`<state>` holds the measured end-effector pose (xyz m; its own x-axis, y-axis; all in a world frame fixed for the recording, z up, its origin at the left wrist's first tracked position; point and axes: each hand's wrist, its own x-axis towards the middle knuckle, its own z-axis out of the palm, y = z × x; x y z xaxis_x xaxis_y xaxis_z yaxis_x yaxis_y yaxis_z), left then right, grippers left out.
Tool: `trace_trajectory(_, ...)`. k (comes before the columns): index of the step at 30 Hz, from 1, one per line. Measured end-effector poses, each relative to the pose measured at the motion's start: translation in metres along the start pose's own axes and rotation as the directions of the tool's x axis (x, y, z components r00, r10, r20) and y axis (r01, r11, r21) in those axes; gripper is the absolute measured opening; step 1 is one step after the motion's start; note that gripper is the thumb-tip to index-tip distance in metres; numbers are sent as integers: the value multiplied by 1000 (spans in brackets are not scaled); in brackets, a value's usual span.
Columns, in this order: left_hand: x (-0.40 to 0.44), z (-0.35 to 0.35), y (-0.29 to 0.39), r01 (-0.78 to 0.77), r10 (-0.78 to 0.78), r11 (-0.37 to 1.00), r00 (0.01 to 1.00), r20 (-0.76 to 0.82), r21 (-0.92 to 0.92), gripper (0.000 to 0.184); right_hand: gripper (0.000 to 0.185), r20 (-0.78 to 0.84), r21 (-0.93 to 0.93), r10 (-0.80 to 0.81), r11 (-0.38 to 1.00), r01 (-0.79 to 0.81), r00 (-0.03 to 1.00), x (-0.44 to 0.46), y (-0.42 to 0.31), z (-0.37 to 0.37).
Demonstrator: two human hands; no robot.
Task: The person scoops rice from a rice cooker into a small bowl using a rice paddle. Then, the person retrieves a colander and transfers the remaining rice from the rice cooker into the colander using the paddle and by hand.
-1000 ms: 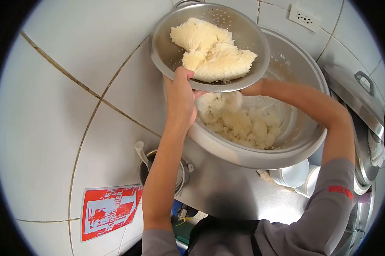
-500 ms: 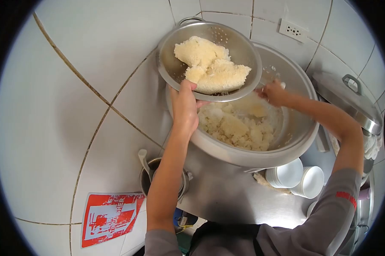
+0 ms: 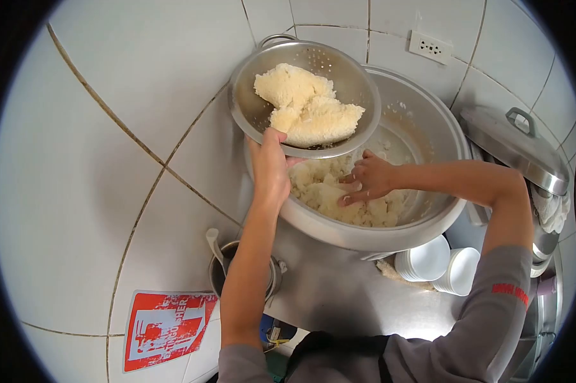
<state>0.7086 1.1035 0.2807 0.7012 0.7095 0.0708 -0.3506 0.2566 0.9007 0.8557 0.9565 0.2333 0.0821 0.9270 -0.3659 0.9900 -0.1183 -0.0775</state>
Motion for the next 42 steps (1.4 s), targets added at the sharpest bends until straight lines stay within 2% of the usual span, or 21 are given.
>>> trace_trajectory(2, 1, 0, -1, -4, 4, 1000, 1000, -14, 3, 38, 88, 114, 93, 25, 995, -35, 993, 1, -4, 4)
trace_trajectory(8, -6, 4, 4, -15, 16, 999, 1000, -13, 30, 40, 90, 143, 318, 14, 946, -59, 990, -6, 2, 4)
trace_trajectory(11, -2, -1, -1, 4, -4, 999, 1000, -6, 50, 41, 93, 223, 460, 59, 874, -158, 973, -27, -1, -15)
trace_trajectory(14, -3, 2, 0, 7, -6, 998, 1000, -6, 60, 41, 96, 356, 513, 105, 809, -288, 929, -39, 15, -18)
trace_trajectory(17, -4, 4, 4, 8, -9, 998, 1000, 10, 61, 41, 99, 292, 631, 255, 673, -386, 922, -72, 7, -37)
trace_trajectory(20, -2, 2, 2, 36, -39, 998, 998, 52, 56, 42, 98, 201, 653, 379, 635, -412, 903, -94, 34, -42)
trace_trajectory(22, -3, 3, 4, 53, -55, 998, 997, 62, 41, 42, 92, 200, 725, 267, 607, -325, 943, -116, 35, -72)
trace_trajectory(24, 1, 0, 2, 109, -110, 994, 989, 100, 11, 42, 81, 128, 719, 280, 634, -283, 951, -132, 37, -97)
trace_trajectory(27, -1, 1, 6, 144, -147, 989, 981, 129, 27, 43, 76, 105, 703, 298, 652, -283, 949, -138, 52, -127)
trace_trajectory(28, -3, 2, 8, 149, -153, 988, 979, 132, 42, 43, 76, 24, 713, 286, 667, -217, 958, -136, 54, -134)
trace_trajectory(30, -4, 4, 9, 116, -124, 990, 985, 118, 76, 43, 76, -82, 571, 365, 780, -256, 927, -123, 58, -165)
trace_trajectory(31, -5, 5, 8, 105, -115, 990, 987, 113, 92, 44, 76, -120, 408, 451, 835, -370, 885, -113, 51, -183)
trace_trajectory(33, -4, 3, 8, 158, -163, 986, 974, 155, 47, 43, 65, -473, 8, 332, 928, -373, 816, -81, 40, -178)
trace_trajectory(34, -2, 1, 8, 181, -182, 983, 968, 174, 25, 43, 58, -562, -134, 327, 870, -474, 760, -57, 33, -164)
trace_trajectory(36, 1, 0, 6, 231, -223, 972, 963, 150, -34, 44, 43, -724, -357, 250, 662, -660, 643, -19, 11, -129)
trace_trajectory(37, 2, 1, 5, 255, -244, 965, 960, 139, -61, 45, 39, -724, -362, 271, 633, -684, 635, -18, 8, -128)
trace_trajectory(39, 0, 2, 5, 204, -199, 979, 973, 119, -26, 43, 32, -715, -384, 309, 576, -722, 627, -21, -2, -133)
trace_trajectory(40, -1, 2, 6, 181, -178, 983, 978, 107, -14, 42, 32, -812, -330, 247, 551, -766, 528, -31, -9, -138)
trace_trajectory(42, -3, 1, 9, 162, -157, 986, 980, 121, -34, 42, 31, -885, -273, 129, 633, -724, 447, -54, -20, -145)
